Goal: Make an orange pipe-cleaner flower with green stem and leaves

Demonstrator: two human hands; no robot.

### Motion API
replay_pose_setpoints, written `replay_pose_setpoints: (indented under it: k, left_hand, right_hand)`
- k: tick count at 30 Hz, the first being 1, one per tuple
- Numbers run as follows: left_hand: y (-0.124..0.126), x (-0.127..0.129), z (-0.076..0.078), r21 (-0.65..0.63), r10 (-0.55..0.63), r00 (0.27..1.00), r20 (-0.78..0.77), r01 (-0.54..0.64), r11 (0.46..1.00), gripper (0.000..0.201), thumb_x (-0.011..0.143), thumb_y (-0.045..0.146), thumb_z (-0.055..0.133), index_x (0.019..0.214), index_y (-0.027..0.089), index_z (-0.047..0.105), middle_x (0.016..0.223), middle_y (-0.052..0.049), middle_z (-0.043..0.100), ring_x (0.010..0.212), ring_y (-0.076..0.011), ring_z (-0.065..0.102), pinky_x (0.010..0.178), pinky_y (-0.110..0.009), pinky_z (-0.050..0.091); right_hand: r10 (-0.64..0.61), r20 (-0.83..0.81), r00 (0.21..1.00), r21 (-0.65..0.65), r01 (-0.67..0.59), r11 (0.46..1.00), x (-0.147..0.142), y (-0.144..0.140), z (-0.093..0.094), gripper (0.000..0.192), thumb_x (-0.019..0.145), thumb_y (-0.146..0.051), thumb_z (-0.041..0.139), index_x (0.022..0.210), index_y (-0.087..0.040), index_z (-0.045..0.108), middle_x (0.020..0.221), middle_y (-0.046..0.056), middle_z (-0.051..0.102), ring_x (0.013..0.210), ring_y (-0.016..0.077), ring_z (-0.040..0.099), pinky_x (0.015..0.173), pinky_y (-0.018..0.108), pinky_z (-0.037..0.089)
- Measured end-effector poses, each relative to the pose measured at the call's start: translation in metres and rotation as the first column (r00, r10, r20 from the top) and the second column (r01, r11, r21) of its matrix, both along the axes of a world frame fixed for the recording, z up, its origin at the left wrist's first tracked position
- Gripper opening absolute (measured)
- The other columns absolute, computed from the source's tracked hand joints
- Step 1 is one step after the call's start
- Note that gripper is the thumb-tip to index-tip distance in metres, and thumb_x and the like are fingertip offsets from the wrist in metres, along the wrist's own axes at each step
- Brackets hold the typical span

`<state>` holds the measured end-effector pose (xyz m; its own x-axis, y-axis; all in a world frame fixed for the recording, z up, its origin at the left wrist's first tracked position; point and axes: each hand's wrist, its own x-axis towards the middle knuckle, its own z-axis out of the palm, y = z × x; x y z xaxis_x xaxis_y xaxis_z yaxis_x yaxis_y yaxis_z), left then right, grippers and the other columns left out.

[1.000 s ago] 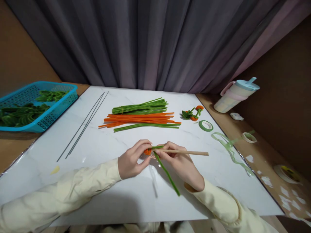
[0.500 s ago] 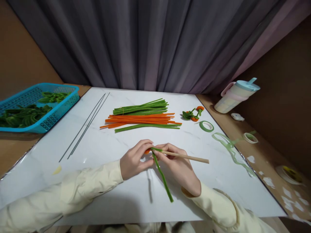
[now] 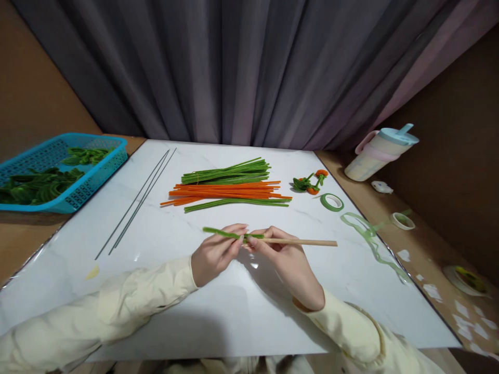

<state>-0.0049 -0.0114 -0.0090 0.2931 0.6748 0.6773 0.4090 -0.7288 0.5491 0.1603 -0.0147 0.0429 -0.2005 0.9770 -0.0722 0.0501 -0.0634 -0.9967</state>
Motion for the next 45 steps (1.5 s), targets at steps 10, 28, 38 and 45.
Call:
replay_pose_setpoints:
  k: [10,28,38,45]
  left_hand:
    - [-0.002,0.001,0.004,-0.021,0.036,0.998,-0.049,-0.037,0.999,0.022,0.088,0.006,0.038,0.097,0.012,0.057,0.100,-0.009,0.067,0.099,-0.0139,0.061,0.089,-0.025,0.050]
    - [0.001,0.007,0.013,-0.583,0.105,0.946,0.308,0.100,0.806,0.024,0.084,0.031,0.053,0.096,0.013,0.064,0.100,-0.007,0.069,0.084,-0.0172,0.067,0.076,-0.025,0.056]
    - [0.001,0.006,0.011,-0.441,0.142,0.981,0.132,-0.070,0.895,0.024,0.088,0.026,0.046,0.097,0.012,0.063,0.098,-0.008,0.070,0.083,-0.0163,0.068,0.073,-0.021,0.054]
    - [0.000,0.004,0.009,-0.387,0.142,0.985,0.093,-0.096,0.917,0.022,0.088,0.024,0.045,0.096,0.014,0.062,0.091,-0.006,0.071,0.077,-0.0149,0.068,0.069,-0.020,0.054]
  right_hand:
    - [0.139,0.013,0.990,-0.005,-0.139,0.990,0.002,0.000,-0.001,0.023,0.080,-0.031,0.059,0.065,-0.018,0.050,0.071,0.002,0.067,0.070,0.0156,0.064,0.065,0.026,0.047]
    - [0.022,0.080,0.997,0.043,-0.026,0.999,0.002,0.001,-0.005,0.025,0.080,-0.037,0.059,0.065,-0.018,0.053,0.072,0.004,0.069,0.073,0.0181,0.064,0.069,0.029,0.047]
    - [0.040,0.074,0.996,0.039,-0.043,0.998,0.000,0.001,-0.005,0.021,0.078,-0.034,0.061,0.066,-0.017,0.058,0.072,0.003,0.069,0.073,0.0170,0.065,0.067,0.027,0.048]
    - [0.049,0.234,0.971,0.254,-0.110,0.961,0.000,-0.003,-0.003,0.017,0.081,-0.030,0.058,0.071,-0.018,0.062,0.080,0.005,0.068,0.070,0.0156,0.063,0.064,0.025,0.047]
